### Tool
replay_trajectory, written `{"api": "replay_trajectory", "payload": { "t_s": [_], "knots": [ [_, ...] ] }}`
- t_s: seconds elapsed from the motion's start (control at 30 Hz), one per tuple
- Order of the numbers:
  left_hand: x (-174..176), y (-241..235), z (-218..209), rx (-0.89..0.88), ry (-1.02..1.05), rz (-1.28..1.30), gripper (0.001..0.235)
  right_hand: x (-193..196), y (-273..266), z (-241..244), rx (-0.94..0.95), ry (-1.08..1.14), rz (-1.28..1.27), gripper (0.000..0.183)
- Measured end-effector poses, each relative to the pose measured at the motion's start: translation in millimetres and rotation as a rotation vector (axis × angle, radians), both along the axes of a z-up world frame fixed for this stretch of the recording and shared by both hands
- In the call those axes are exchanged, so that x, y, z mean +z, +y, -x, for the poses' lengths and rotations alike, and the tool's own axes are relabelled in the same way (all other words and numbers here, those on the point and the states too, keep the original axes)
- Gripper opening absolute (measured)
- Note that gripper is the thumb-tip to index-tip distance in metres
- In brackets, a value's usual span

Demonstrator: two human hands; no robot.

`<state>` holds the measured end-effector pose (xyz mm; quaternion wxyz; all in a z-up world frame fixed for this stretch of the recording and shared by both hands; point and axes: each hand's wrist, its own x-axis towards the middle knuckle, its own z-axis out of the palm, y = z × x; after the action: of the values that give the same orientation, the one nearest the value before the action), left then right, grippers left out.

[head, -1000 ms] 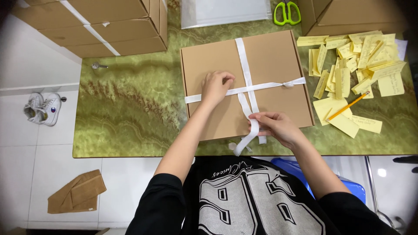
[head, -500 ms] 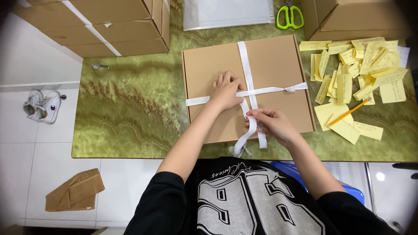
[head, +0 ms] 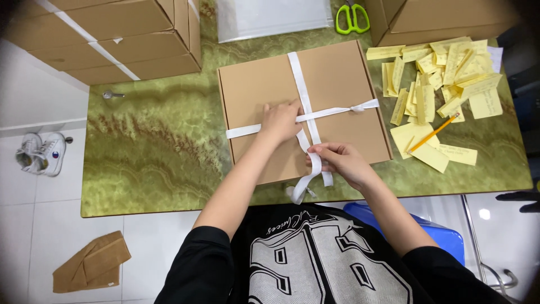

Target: The person wraps a blue cylindrical item in bubble wrap and places it into a cardboard box. They then close the box, tie it with a white ribbon, and write on a yellow sticky note attached to the top.

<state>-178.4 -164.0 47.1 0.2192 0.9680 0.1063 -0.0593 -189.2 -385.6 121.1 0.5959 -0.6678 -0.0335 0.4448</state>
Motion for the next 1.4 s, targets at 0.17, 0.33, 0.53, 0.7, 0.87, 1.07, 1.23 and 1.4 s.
{"api": "replay_trajectory", "payload": {
  "t_s": [0.17,0.33,0.53,0.7,0.87,1.07,1.23,1.4],
  "knots": [
    [29.8,12.2,5.7,0.118,0.156,0.266,0.034,-0.1,1.7,1.6,0.001,0.009,0.010,0.034],
    [-1.6,25.6,-3.4,0.206,0.102,0.294,0.031,-24.2,10.8,-5.1,-0.027,0.008,-0.002,0.033],
    [39.3,17.2,10.8,0.127,0.137,0.321,0.046,-46.0,11.3,-12.1,-0.090,0.026,-0.047,0.033],
    [3.3,22.2,-2.7,0.154,0.119,0.300,0.035,-51.8,17.4,-17.8,-0.102,0.005,-0.064,0.034],
    [-18.4,28.3,-8.6,0.226,0.034,0.426,0.023,-64.8,32.0,-25.1,-0.105,-0.068,-0.056,0.027],
    [9.1,20.2,-7.6,0.293,0.008,0.384,0.023,-74.5,42.8,-39.7,-0.037,-0.149,-0.014,0.024],
    [30.2,30.5,-18.2,0.350,-0.228,0.451,0.019,-96.0,47.8,-91.0,0.020,-0.486,0.021,0.036],
    [53.4,41.2,-24.7,0.303,-0.514,0.579,0.016,-91.2,89.5,-133.5,0.182,-0.824,0.102,0.052]
  ]
}}
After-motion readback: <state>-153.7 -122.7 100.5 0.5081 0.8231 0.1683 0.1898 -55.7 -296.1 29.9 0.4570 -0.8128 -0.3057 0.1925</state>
